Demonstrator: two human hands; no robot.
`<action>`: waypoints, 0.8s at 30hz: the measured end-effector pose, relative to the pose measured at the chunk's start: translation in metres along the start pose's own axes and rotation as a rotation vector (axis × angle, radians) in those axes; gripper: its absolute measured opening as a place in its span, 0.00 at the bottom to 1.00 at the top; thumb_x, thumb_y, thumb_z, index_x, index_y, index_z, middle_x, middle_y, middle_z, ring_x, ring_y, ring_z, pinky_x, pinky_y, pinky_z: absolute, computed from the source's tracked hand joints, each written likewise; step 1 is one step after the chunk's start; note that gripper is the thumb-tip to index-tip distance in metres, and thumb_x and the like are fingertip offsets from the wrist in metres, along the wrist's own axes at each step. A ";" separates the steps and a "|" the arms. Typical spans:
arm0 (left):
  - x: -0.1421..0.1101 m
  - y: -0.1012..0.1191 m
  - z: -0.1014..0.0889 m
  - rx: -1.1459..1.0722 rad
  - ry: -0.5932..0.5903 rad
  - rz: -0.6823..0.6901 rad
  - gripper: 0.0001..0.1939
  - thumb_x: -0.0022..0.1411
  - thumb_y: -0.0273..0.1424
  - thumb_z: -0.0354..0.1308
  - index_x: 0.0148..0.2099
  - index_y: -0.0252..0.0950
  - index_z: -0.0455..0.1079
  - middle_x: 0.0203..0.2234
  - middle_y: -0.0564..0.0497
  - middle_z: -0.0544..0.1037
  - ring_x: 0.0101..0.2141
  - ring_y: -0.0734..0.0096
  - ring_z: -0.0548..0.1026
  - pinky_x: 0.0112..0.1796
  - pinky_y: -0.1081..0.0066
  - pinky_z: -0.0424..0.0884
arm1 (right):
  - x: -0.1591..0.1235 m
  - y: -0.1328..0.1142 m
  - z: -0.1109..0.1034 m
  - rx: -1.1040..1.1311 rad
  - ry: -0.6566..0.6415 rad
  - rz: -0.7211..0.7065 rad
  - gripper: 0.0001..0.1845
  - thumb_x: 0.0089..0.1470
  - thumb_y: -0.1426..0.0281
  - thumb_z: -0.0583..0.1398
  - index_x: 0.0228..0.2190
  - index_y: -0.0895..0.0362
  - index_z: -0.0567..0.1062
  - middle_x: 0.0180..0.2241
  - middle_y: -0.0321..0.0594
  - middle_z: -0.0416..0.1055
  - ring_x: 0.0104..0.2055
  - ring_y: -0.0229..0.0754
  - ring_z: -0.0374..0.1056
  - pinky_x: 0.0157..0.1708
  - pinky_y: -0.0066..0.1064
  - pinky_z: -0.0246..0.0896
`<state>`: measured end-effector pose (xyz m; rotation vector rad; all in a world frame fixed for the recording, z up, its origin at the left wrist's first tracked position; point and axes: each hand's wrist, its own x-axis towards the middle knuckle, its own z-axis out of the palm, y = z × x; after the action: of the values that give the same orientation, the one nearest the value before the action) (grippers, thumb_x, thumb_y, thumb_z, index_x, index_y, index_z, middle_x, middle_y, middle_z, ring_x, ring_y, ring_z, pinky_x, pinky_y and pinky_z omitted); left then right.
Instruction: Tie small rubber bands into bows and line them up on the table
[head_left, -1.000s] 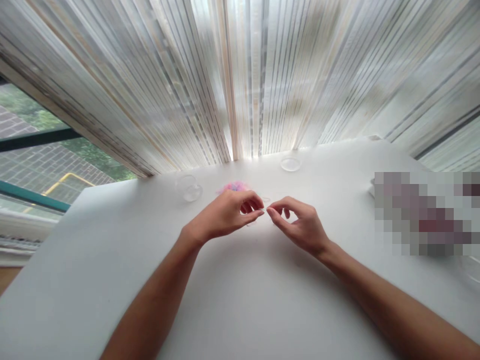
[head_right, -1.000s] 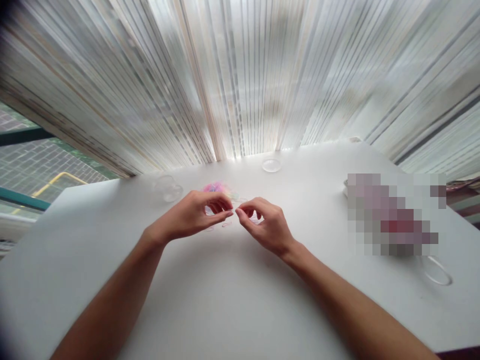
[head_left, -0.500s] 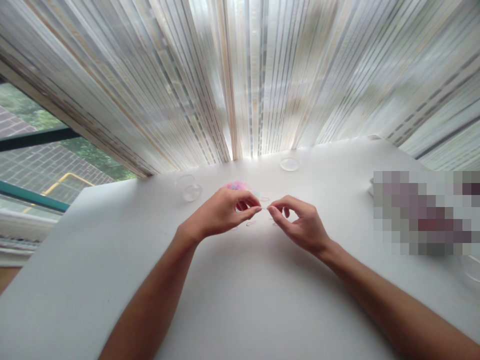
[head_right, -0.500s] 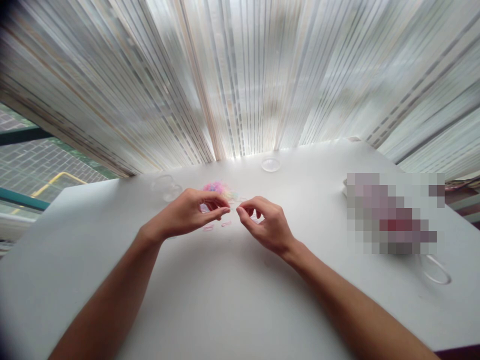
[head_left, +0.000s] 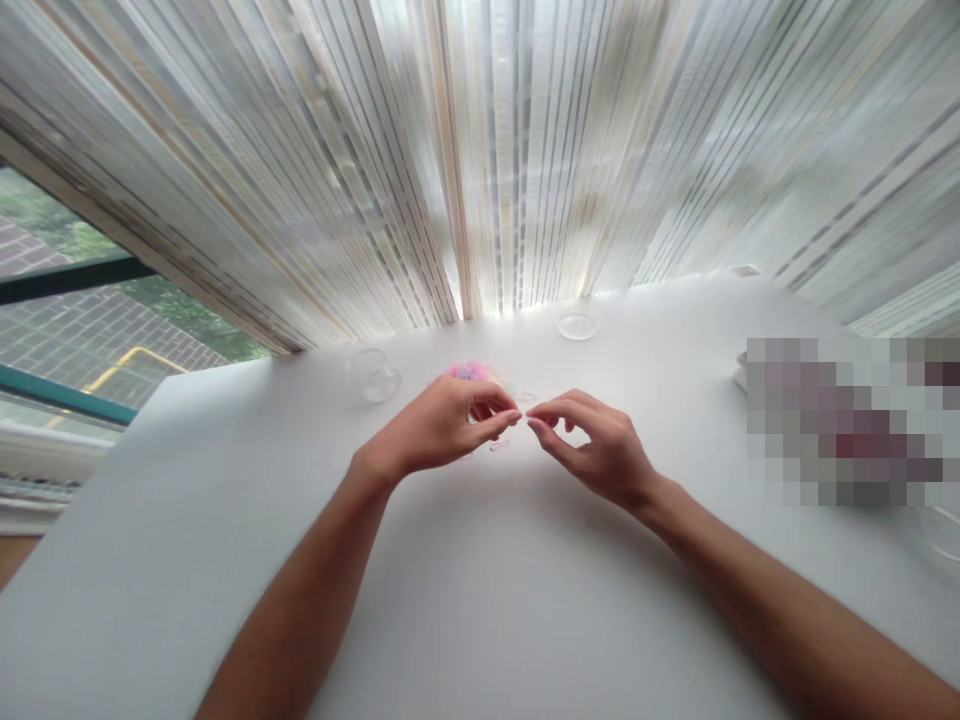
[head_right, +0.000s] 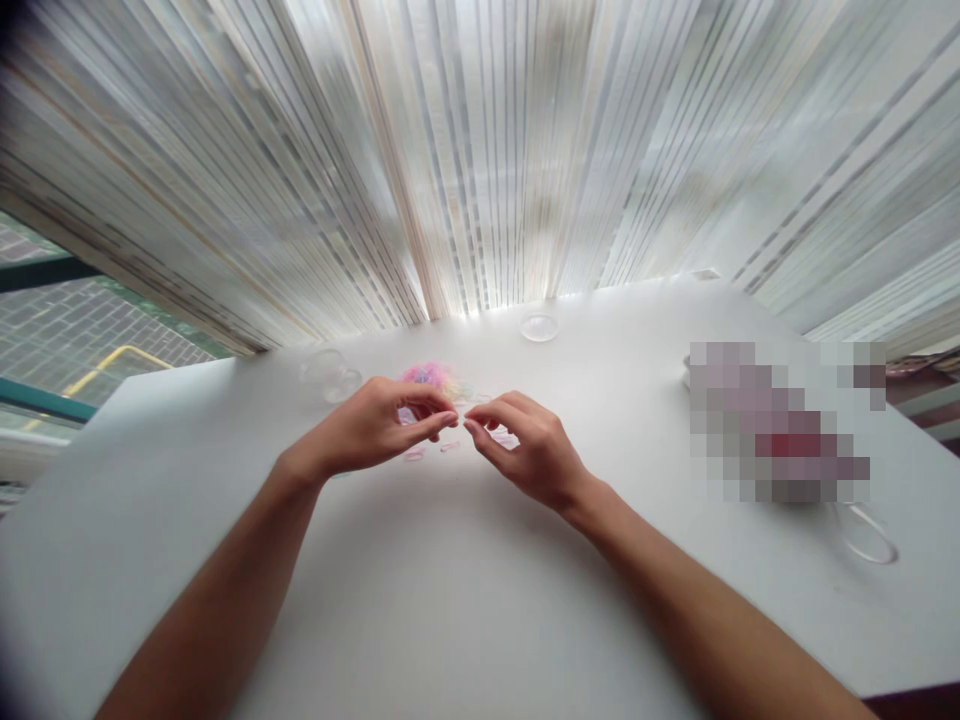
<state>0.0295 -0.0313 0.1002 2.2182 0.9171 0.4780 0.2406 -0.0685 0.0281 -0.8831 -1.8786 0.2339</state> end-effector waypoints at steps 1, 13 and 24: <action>0.000 0.000 0.000 -0.001 0.001 0.002 0.08 0.68 0.32 0.59 0.39 0.34 0.78 0.27 0.52 0.81 0.28 0.73 0.78 0.32 0.76 0.71 | 0.000 0.001 0.000 -0.005 0.004 -0.016 0.04 0.61 0.74 0.62 0.38 0.55 0.77 0.30 0.39 0.76 0.31 0.39 0.71 0.30 0.30 0.69; 0.000 0.000 0.000 0.019 0.001 -0.004 0.09 0.69 0.32 0.58 0.38 0.34 0.77 0.27 0.52 0.81 0.29 0.73 0.78 0.32 0.76 0.71 | 0.000 0.001 -0.002 -0.027 0.025 -0.073 0.09 0.61 0.72 0.63 0.44 0.54 0.77 0.32 0.40 0.77 0.32 0.40 0.74 0.33 0.31 0.73; -0.001 0.001 -0.001 0.016 -0.024 -0.019 0.11 0.69 0.34 0.58 0.37 0.34 0.78 0.27 0.51 0.81 0.28 0.72 0.78 0.33 0.75 0.71 | 0.001 -0.002 -0.004 -0.058 0.020 -0.070 0.08 0.62 0.74 0.61 0.43 0.53 0.78 0.32 0.39 0.78 0.32 0.39 0.74 0.33 0.31 0.74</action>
<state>0.0293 -0.0320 0.1015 2.2224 0.9315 0.4353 0.2431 -0.0700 0.0315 -0.8538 -1.9020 0.1279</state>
